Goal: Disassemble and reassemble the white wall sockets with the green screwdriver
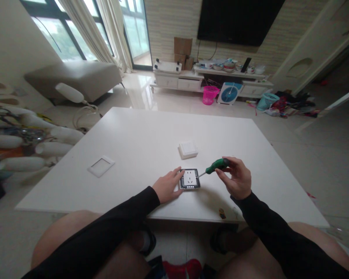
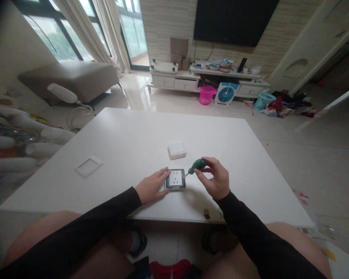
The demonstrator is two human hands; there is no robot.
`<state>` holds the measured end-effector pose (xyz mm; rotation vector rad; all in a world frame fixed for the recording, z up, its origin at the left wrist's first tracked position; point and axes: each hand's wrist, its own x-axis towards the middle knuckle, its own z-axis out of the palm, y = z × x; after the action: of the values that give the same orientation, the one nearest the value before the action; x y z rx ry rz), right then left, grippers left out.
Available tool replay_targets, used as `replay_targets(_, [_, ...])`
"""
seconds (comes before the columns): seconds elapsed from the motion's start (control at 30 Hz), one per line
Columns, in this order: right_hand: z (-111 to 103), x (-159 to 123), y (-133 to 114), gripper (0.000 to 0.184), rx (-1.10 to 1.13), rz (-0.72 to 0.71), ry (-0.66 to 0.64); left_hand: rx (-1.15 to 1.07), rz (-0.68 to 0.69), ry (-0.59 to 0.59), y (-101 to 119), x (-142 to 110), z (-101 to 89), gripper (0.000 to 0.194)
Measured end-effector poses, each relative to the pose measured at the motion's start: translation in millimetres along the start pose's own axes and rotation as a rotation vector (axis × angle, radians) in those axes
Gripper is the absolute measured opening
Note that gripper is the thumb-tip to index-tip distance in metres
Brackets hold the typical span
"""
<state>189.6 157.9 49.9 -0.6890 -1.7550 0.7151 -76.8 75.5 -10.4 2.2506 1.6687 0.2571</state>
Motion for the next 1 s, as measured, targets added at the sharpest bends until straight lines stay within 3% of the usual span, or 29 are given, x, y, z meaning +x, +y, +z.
replay_targets(1.0, [0.5,0.0,0.6,0.043,-0.023,-0.016,-0.005,-0.007,0.007,0.013,-1.1,-0.2,2.5,0.073])
